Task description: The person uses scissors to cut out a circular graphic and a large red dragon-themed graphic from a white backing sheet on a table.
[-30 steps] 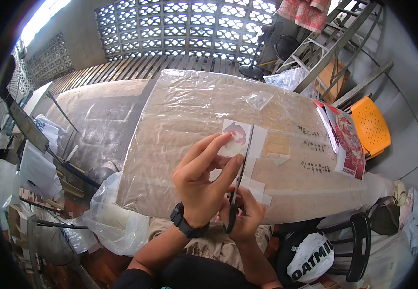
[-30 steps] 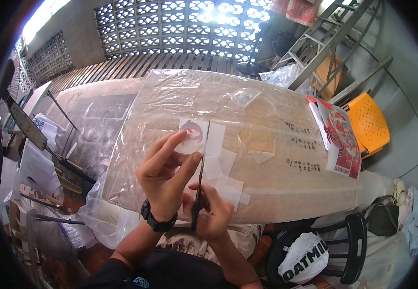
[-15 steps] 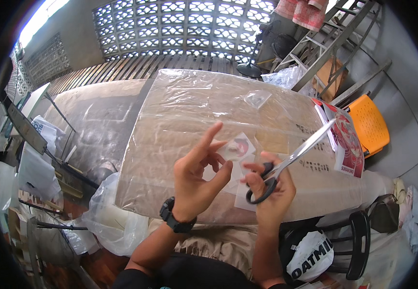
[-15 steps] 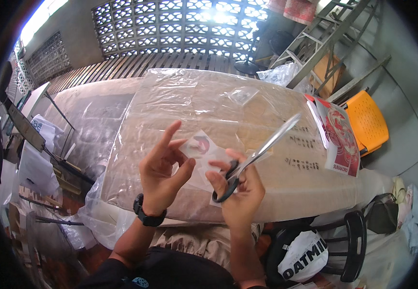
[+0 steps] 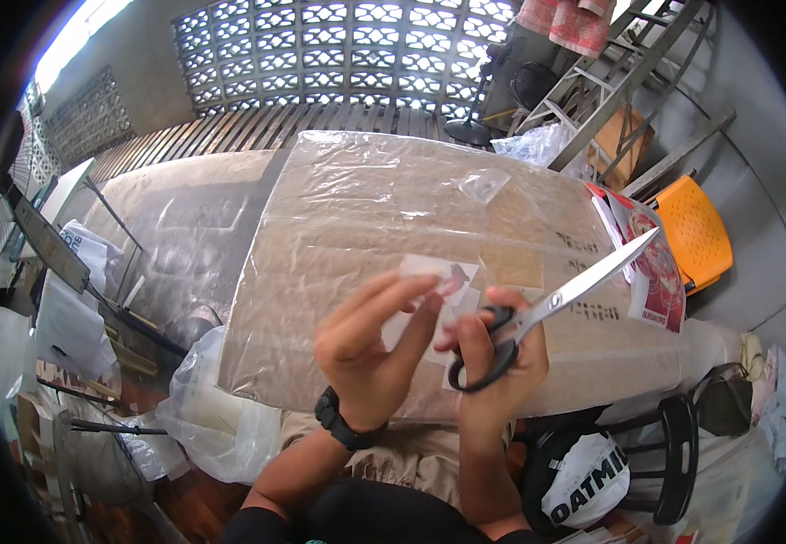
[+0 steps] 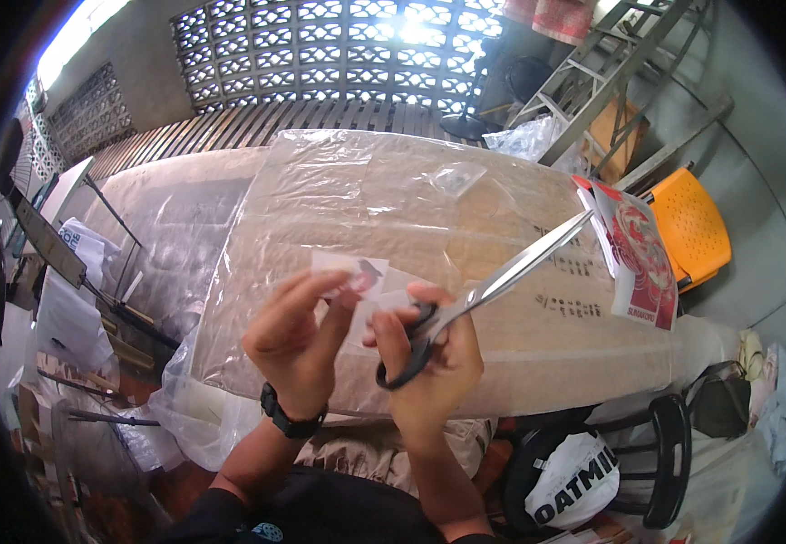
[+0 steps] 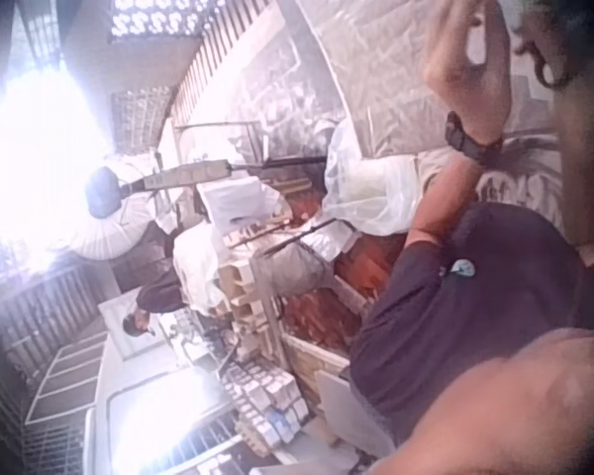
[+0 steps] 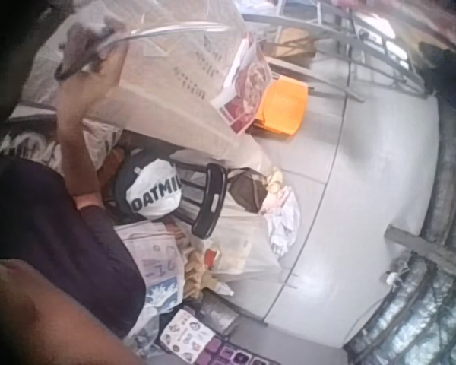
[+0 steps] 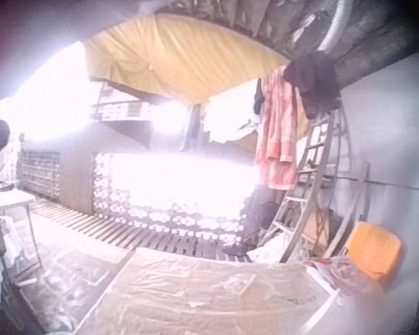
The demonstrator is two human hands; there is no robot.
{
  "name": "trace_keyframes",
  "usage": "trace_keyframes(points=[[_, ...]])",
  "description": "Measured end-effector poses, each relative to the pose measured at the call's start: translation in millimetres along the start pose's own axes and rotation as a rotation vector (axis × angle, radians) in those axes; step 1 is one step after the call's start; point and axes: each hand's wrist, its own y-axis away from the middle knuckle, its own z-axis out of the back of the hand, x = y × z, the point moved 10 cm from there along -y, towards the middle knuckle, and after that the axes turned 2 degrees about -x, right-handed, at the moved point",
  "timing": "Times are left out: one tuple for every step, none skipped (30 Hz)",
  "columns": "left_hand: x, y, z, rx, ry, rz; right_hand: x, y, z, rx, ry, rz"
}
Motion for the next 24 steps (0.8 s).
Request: trace_keyframes(points=[[1, -4, 6, -0.047, 0.056, 0.007, 2, 5, 2, 0.056, 0.008, 0.017], [5, -9, 13, -0.096, 0.102, 0.036, 7, 10, 1, 0.128, -0.001, 0.071], [2, -13, 15, -0.104, 0.127, 0.014, 5, 14, 3, 0.164, 0.017, 0.070], [1, -16, 17, -0.111, 0.143, 0.016, -1, 18, 1, 0.233, 0.142, 0.057], [-1, -19, 18, -0.114, 0.162, 0.019, -4, 22, -3, 0.309, 0.232, 0.084], [-3, -21, 18, -0.114, 0.183, 0.023, -7, 25, -6, 0.365, 0.271, 0.101], [-7, -22, 16, -0.104, 0.155, 0.013, -9, 29, -7, 0.384, 0.315, 0.113], [-11, -22, 15, -0.093, 0.127, 0.004, -11, 32, -9, 0.412, 0.343, 0.128], [-14, -21, 14, -0.089, 0.102, -0.004, -12, 35, -11, 0.435, 0.365, 0.135], [-16, -21, 13, -0.086, 0.110, 0.006, -11, 37, -14, 0.459, 0.379, 0.150], [-16, -20, 12, -0.091, 0.121, 0.016, -14, 38, -16, 0.456, 0.373, 0.128], [-17, -20, 11, -0.097, 0.133, 0.026, -11, 39, -18, 0.456, 0.364, 0.137], [-18, -20, 11, -0.094, 0.130, 0.017, -10, 40, -21, 0.469, 0.372, 0.151], [-19, -20, 10, -0.090, 0.127, 0.007, -9, 40, -23, 0.469, 0.371, 0.148], [-20, -21, 10, -0.087, 0.124, -0.001, -9, 39, -25, 0.466, 0.369, 0.146], [-20, -21, 9, -0.082, 0.127, 0.002, -10, 39, -25, 0.450, 0.360, 0.127], [-20, -21, 9, -0.077, 0.129, 0.007, -12, 38, -24, 0.430, 0.326, 0.093], [-20, -20, 9, -0.071, 0.131, 0.011, -11, 38, -25, 0.425, 0.338, 0.106], [-20, -20, 9, -0.072, 0.132, 0.011, -11, 37, -25, 0.415, 0.325, 0.104], [-21, -20, 9, -0.073, 0.133, 0.012, -11, 37, -24, 0.407, 0.300, 0.094], [-21, -19, 9, -0.074, 0.135, 0.012, -10, 38, -25, 0.412, 0.325, 0.113], [-21, -19, 8, -0.075, 0.137, 0.013, -10, 38, -26, 0.419, 0.338, 0.123], [-20, -19, 8, -0.075, 0.140, 0.014, -10, 39, -26, 0.422, 0.333, 0.121], [-20, -20, 8, -0.076, 0.144, 0.015, -8, 39, -26, 0.424, 0.360, 0.154]])
